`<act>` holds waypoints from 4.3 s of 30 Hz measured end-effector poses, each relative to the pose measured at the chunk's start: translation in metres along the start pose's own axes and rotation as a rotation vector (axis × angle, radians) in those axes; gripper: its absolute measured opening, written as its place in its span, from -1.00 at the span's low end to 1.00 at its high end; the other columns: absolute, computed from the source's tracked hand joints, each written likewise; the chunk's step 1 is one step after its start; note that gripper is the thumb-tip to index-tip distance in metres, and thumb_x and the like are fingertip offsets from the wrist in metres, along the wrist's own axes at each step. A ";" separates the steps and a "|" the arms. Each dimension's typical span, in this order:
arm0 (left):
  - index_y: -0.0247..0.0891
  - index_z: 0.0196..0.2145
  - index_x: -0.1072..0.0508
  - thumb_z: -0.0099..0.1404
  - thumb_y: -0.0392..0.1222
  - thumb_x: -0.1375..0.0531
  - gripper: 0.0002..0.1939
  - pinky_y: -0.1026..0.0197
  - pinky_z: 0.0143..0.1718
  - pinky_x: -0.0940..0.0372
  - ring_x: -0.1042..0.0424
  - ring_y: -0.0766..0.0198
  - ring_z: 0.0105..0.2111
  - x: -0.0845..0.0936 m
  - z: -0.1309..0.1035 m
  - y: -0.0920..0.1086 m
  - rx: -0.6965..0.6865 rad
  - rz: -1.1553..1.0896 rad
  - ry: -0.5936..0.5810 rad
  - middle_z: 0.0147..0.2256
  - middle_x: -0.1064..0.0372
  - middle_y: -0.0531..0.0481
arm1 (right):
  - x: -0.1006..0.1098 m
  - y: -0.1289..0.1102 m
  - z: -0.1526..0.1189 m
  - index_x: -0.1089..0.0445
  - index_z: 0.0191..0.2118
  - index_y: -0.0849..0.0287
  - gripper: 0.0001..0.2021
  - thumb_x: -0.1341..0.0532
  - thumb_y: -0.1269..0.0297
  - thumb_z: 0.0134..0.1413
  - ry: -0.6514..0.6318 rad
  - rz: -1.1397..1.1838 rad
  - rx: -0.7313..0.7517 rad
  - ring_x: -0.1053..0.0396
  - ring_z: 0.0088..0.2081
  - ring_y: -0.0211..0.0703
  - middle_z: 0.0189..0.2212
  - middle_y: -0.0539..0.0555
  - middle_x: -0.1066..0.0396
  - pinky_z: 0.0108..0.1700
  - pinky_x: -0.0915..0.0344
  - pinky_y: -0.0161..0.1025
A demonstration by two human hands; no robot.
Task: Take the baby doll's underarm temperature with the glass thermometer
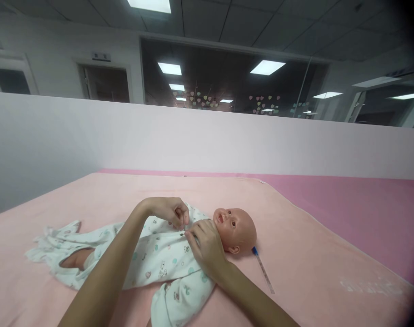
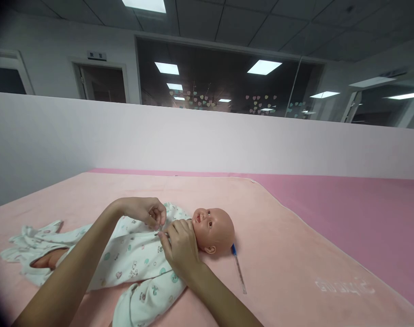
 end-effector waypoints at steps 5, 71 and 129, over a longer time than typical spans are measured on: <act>-0.28 -0.35 -0.40 -0.01 -0.27 -0.20 -0.81 0.29 -0.45 -0.27 -0.38 0.31 -0.48 -0.001 0.002 -0.001 0.015 -0.041 0.006 -0.48 -0.41 0.02 | 0.000 -0.002 0.000 -0.24 -0.41 0.18 -0.92 -0.11 0.30 0.05 -0.007 0.014 0.023 -0.18 -0.34 -0.20 -0.43 0.02 -0.30 -0.25 -0.06 -0.22; -0.23 -0.36 -0.28 -0.19 -0.23 -0.35 -0.59 0.26 -0.42 -0.27 -0.40 0.23 -0.38 -0.009 0.005 0.011 0.015 0.001 0.018 -0.42 -0.37 0.06 | 0.001 0.002 -0.004 -0.26 -0.35 0.17 -0.94 -0.06 0.37 0.09 0.096 0.143 -0.076 -0.21 -0.31 -0.16 -0.40 0.05 -0.32 -0.23 -0.11 -0.19; -0.21 -0.36 -0.39 -0.11 -0.14 -0.22 -0.72 0.30 -0.52 -0.18 -0.36 0.23 -0.45 -0.012 -0.019 -0.021 0.289 0.179 0.194 -0.41 -0.40 0.03 | 0.006 -0.014 -0.007 -0.31 -0.28 0.17 -0.82 -0.03 0.51 0.03 0.109 0.034 0.139 -0.23 -0.24 -0.16 -0.33 0.06 -0.33 -0.03 -0.09 -0.06</act>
Point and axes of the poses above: each hand's wrist, its own z-axis towards the middle knuckle, its own x-axis out of the back of the hand, y = z × x, the point moved 7 cm from there along z, towards the middle knuckle
